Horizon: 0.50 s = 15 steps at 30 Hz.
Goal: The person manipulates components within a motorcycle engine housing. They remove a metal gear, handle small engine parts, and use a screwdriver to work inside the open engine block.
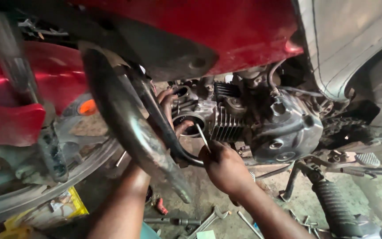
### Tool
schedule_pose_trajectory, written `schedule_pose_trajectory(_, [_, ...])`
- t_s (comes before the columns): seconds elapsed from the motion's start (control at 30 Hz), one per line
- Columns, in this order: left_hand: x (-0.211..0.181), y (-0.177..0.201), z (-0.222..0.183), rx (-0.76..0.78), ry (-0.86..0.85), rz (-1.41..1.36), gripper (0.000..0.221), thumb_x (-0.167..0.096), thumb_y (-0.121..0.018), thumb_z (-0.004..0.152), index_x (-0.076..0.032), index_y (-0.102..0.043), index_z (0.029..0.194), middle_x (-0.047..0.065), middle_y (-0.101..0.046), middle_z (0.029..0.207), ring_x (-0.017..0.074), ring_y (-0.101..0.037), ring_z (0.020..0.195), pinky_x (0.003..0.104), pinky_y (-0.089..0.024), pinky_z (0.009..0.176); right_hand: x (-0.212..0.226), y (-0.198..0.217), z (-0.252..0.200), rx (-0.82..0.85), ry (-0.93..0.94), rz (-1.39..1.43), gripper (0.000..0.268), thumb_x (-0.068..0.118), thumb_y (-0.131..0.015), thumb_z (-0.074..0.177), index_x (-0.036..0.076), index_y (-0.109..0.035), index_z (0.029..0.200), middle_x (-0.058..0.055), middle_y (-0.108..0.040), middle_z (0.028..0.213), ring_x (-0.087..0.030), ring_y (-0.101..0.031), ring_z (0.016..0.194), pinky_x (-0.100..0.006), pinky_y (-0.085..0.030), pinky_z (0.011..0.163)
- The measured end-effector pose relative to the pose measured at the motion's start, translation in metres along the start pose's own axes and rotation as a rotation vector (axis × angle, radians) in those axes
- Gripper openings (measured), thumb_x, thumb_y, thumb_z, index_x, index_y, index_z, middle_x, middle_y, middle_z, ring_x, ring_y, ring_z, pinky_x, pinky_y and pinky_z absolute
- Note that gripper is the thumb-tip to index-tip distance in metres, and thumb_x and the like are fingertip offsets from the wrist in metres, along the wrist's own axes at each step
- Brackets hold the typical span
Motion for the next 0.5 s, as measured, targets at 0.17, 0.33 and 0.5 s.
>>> schedule_pose_trajectory(0.17, [0.010, 0.001, 0.000, -0.004, 0.017, -0.146, 0.091, -0.037, -0.085, 0.083, 0.005, -0.037, 0.148, 0.021, -0.039, 0.155, 0.0394, -0.039, 0.145, 0.051, -0.032, 0.121, 0.017, -0.006, -0.004, -0.092, -0.013, 0.205, 0.034, 0.017, -0.069, 0.086, 0.011, -0.070, 0.119, -0.013, -0.070, 0.095, -0.024, -0.067, 0.078, -0.036, -0.054, 0.071])
schedule_pose_trajectory(0.33, [0.023, -0.005, -0.003, -0.020, 0.030, -0.198, 0.087, -0.038, -0.084, 0.083, 0.001, -0.041, 0.147, 0.021, -0.039, 0.155, 0.0383, -0.039, 0.145, 0.050, -0.032, 0.121, 0.022, -0.010, -0.002, -0.145, -0.122, 0.311, 0.045, 0.018, -0.068, 0.089, 0.015, -0.065, 0.134, -0.011, -0.072, 0.081, -0.016, -0.062, 0.067, -0.033, -0.053, 0.064])
schedule_pose_trajectory(0.5, [0.029, -0.009, -0.002, -0.009, 0.061, -0.192, 0.091, -0.042, -0.084, 0.081, 0.001, -0.041, 0.148, 0.022, -0.038, 0.154, 0.0394, -0.038, 0.144, 0.051, -0.031, 0.119, 0.025, -0.011, 0.004, -0.081, -0.136, 0.346, 0.034, 0.017, -0.063, 0.093, 0.010, -0.069, 0.125, -0.008, -0.074, 0.075, -0.011, -0.063, 0.066, -0.031, -0.053, 0.063])
Point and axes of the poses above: each hand's wrist, its own z-axis towards the middle knuckle, its own y-axis out of the back of the hand, x = y × z, the point moved 9 cm from there along z, towards the middle knuckle
